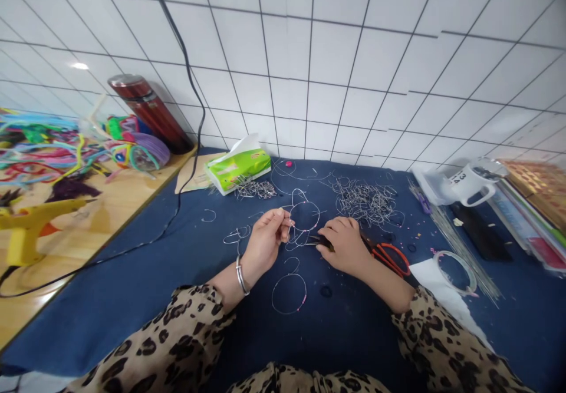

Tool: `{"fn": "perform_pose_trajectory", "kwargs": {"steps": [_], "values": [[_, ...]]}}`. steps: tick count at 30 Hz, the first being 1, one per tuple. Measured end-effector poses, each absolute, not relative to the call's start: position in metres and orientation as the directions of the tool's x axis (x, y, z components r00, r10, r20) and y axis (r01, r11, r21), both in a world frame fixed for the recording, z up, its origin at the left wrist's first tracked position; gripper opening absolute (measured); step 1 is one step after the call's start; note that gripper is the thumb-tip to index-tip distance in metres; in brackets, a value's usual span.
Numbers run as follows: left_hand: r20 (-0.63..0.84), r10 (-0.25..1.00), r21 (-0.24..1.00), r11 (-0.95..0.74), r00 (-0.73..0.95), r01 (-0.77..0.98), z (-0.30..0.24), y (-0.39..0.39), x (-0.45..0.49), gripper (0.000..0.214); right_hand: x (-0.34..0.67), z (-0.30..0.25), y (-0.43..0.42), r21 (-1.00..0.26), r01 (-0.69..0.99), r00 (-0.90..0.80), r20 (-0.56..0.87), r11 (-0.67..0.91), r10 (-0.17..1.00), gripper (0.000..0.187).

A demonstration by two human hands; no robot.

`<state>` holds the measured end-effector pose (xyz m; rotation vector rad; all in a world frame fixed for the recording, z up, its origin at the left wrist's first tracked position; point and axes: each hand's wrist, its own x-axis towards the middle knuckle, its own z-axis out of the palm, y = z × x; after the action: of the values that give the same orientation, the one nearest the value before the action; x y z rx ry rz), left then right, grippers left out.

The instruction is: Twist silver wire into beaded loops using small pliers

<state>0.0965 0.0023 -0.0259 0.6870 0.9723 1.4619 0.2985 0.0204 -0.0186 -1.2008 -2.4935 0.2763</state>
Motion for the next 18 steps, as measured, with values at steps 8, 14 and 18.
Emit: {"fn": "perform_pose_trajectory", "kwargs": {"steps": [8, 14, 18], "values": [[-0.174, 0.984, 0.873, 0.133, -0.047, -0.469, -0.026, -0.009, 0.113, 0.027, 0.295, -0.012, 0.01, -0.951, 0.259, -0.439, 0.04, 0.169, 0.897, 0.031], [-0.173, 0.984, 0.926, 0.175, 0.037, -0.336, -0.029, -0.014, 0.118, 0.029, 0.291, -0.018, 0.007, -0.992, 0.125, -0.35, -0.018, 0.027, 0.937, 0.034], [-0.103, 0.995, 0.972, 0.097, -0.016, -0.214, -0.03, -0.014, 0.116, 0.032, 0.291, -0.019, 0.009, -0.987, 0.149, -0.324, 0.004, 0.055, 0.946, 0.033]]}}
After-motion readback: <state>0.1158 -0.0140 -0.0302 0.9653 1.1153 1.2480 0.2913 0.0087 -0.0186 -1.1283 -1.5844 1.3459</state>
